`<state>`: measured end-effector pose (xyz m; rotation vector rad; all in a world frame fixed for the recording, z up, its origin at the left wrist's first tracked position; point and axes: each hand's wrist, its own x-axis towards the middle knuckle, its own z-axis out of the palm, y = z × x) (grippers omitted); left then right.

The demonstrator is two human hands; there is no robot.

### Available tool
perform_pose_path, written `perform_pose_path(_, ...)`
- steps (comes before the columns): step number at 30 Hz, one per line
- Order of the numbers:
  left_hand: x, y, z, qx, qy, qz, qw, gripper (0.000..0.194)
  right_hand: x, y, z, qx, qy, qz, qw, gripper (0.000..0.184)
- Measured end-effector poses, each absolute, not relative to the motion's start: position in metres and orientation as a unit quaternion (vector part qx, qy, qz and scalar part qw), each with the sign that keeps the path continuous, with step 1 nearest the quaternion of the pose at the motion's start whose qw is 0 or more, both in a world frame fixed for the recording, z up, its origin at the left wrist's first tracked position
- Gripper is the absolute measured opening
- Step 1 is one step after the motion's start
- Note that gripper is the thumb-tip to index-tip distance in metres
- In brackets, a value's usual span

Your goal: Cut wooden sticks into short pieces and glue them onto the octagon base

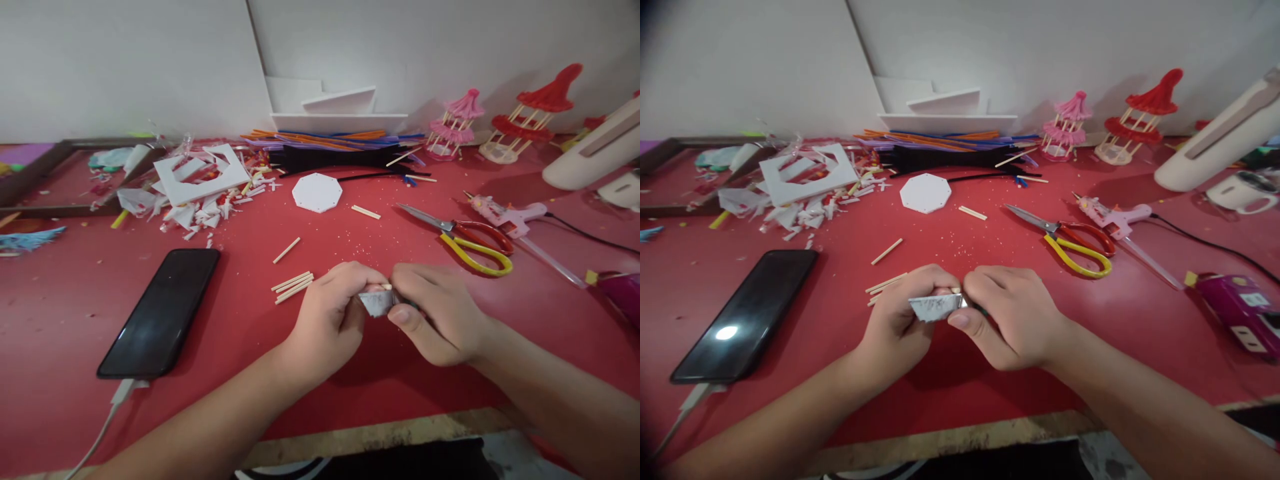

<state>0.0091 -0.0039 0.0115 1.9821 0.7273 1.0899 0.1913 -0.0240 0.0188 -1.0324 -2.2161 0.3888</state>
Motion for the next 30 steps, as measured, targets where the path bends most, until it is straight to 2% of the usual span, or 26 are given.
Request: perform_pose_path(30,0.0055,-0.0015,0.0202,0.796,0.234,0.390,0.399,0.024,0.1943,-0.0249,0.0198,-0.347,-0.856,0.180,0.337,0.035)
